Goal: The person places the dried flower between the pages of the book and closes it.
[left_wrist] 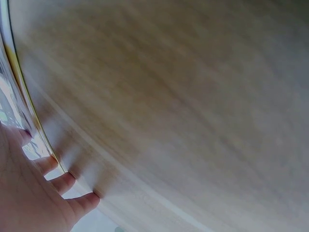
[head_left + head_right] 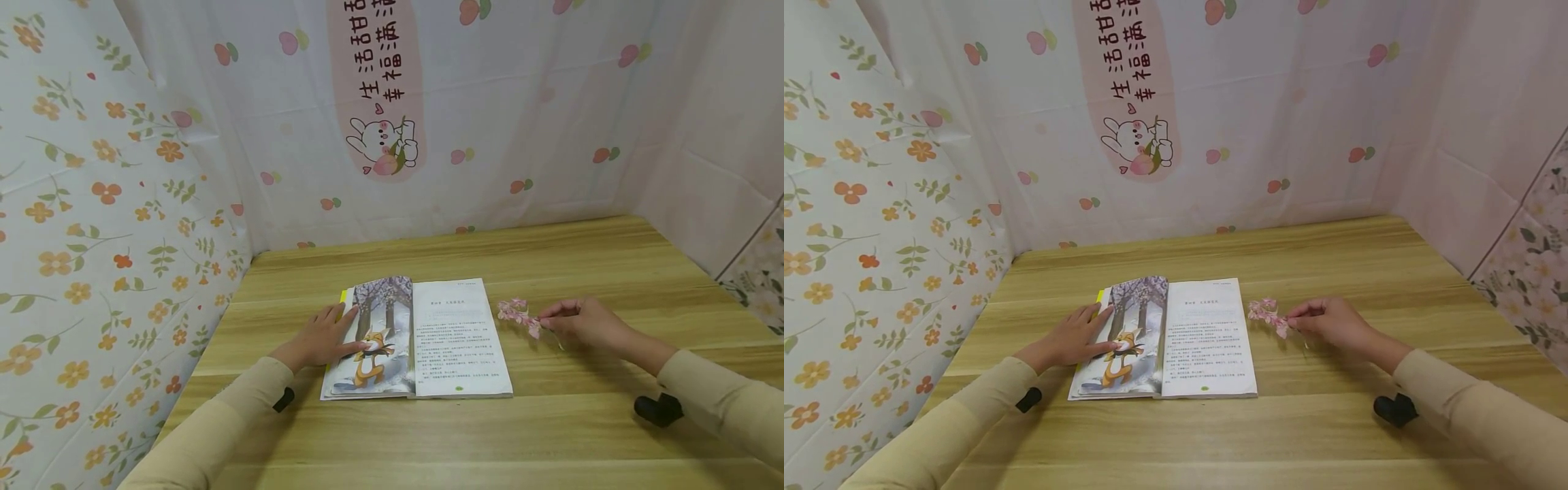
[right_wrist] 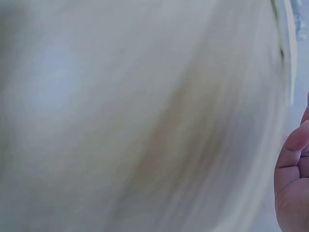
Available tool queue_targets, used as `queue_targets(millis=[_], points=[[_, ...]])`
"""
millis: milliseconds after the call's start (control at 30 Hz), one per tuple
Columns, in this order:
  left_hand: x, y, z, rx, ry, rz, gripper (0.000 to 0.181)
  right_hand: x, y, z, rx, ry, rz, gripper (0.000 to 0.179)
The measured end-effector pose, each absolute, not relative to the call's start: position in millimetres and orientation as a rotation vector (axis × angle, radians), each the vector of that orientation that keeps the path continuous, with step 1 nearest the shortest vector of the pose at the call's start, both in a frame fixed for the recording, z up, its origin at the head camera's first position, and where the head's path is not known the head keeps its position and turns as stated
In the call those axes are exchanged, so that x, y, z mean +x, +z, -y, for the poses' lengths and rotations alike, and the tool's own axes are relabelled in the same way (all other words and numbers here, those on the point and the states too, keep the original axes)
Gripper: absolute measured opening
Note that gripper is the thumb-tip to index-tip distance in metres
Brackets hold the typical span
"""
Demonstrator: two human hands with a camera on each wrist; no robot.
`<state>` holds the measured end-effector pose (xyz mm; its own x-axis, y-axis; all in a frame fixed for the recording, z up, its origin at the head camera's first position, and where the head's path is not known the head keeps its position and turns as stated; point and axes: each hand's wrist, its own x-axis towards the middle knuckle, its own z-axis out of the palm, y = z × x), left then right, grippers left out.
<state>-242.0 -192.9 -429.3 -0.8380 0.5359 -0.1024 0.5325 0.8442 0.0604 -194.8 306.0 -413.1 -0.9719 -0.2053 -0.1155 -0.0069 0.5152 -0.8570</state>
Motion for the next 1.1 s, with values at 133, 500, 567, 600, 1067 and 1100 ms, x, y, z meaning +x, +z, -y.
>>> queue_targets(millis=[133, 500, 567, 600, 1067, 1100], points=[[-241.3, -428.7, 193.7, 0.850, 0.039, -2.907, 0.085, -200.8, -405.6, -297.0, -0.171, -1.505, -2.510, 0.039], [-241.6, -429.7, 195.6, 0.855, 0.067, -2.901, 0.085, -216.8, -401.7, -246.1, -0.188, -1.614, -2.373, 0.044], [-241.6, -429.4, 195.5, 0.861, 0.077, -2.898, 0.085, -219.4, -404.8, -235.5, -0.183, -1.647, -2.337, 0.044], [-241.8, -429.3, 195.6, 0.864, 0.076, -2.898, 0.085, -220.5, -406.4, -230.2, -0.172, -1.660, -2.321, 0.044], [-243.4, -429.6, 196.5, 0.856, 0.052, -2.886, 0.086, -227.9, -412.3, -173.1, -0.044, -1.693, -2.263, 0.038], [-243.1, -429.7, 196.7, 0.860, 0.058, -2.888, 0.086, -228.0, -412.3, -170.2, -0.030, -1.699, -2.254, 0.037]])
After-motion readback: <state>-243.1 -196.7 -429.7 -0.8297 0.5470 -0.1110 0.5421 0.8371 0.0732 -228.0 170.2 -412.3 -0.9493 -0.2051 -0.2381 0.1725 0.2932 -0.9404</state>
